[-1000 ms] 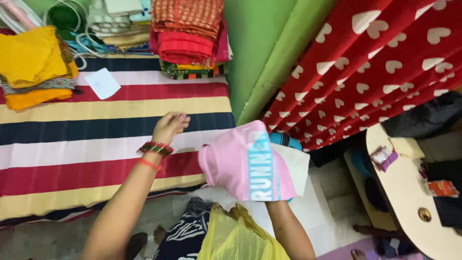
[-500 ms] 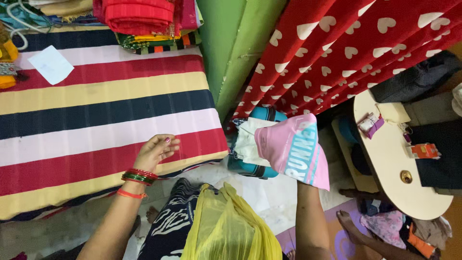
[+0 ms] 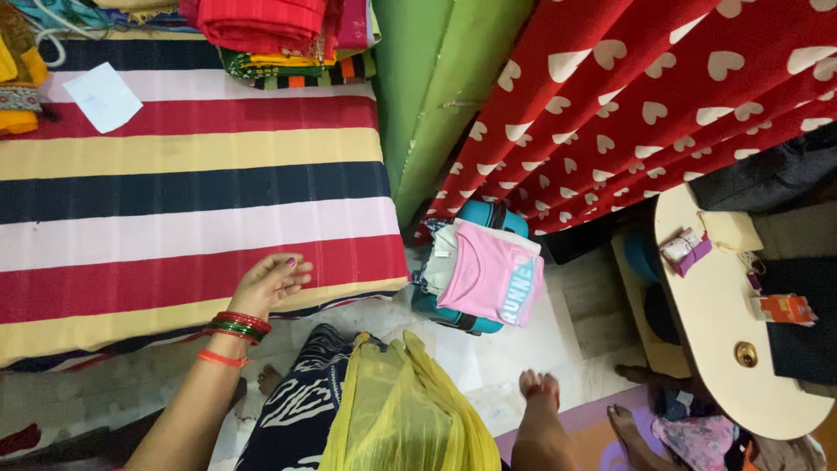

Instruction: The person folds a white long-sleeved shirt, a pink t-shirt, and a light blue t-shirt on a striped table. Each garment is laid flat, sleeves and sides are folded in, and the item is folded into a compact rectangle before being placed aside.

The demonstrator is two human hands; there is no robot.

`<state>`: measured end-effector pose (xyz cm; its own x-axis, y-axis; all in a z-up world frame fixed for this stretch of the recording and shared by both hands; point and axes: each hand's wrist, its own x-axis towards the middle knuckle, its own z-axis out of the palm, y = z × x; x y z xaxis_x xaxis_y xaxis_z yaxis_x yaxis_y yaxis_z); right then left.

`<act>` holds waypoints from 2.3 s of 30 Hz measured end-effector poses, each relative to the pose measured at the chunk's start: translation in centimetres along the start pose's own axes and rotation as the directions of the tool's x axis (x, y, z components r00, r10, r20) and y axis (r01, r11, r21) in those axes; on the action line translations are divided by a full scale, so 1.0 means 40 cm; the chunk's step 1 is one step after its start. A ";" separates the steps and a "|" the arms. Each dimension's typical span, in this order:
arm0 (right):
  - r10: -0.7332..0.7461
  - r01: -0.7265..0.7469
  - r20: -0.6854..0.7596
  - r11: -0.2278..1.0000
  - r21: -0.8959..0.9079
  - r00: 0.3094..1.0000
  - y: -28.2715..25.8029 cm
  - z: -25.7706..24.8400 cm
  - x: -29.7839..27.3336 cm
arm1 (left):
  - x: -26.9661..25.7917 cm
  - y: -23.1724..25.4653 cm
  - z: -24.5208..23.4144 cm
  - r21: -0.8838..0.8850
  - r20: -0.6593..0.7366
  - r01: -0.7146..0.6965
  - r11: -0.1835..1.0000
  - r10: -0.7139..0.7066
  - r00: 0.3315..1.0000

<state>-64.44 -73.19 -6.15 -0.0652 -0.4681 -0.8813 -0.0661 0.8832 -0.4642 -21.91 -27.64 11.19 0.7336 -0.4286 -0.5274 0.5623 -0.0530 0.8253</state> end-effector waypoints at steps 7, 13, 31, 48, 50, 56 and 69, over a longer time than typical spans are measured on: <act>-0.019 0.035 0.159 0.995 -0.095 0.987 0.057 0.131 -0.029 | 0.018 -0.043 0.030 -0.027 -0.004 0.004 1.000 -0.004 1.000; -0.242 0.484 0.654 0.847 -0.218 0.717 0.016 0.537 -0.172 | 0.018 -0.073 0.092 -0.062 0.049 0.027 0.998 -0.023 0.998; 0.693 0.552 0.718 0.624 -0.553 -0.063 0.557 0.964 -0.946 | -0.119 -0.324 -0.292 -0.527 -0.252 -0.237 0.816 0.115 0.961; 0.846 0.706 0.531 0.350 -0.616 0.044 1.289 0.743 -1.263 | -0.698 -0.893 -0.771 -0.708 -0.667 -0.428 0.562 -0.332 0.667; 0.857 0.715 0.511 0.316 -0.624 0.067 1.351 0.704 -1.270 | -0.760 -0.968 -0.807 -0.717 -0.681 -0.446 0.536 -0.404 0.610; 0.875 0.749 0.463 0.209 -0.628 0.144 1.466 0.642 -1.277 | -0.920 -1.148 -0.915 -0.659 -0.748 -0.487 0.574 -0.573 0.336; 0.839 0.726 0.445 0.089 -0.682 0.314 1.523 0.630 -1.185 | -0.985 -1.102 -1.140 0.342 -0.935 0.467 0.815 0.343 0.088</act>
<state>-40.28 3.53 5.12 0.3669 0.6062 -0.7056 -0.7319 -0.2800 -0.6212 -58.20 32.71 -13.61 0.6140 0.7879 0.0476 0.6701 -0.5521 0.4962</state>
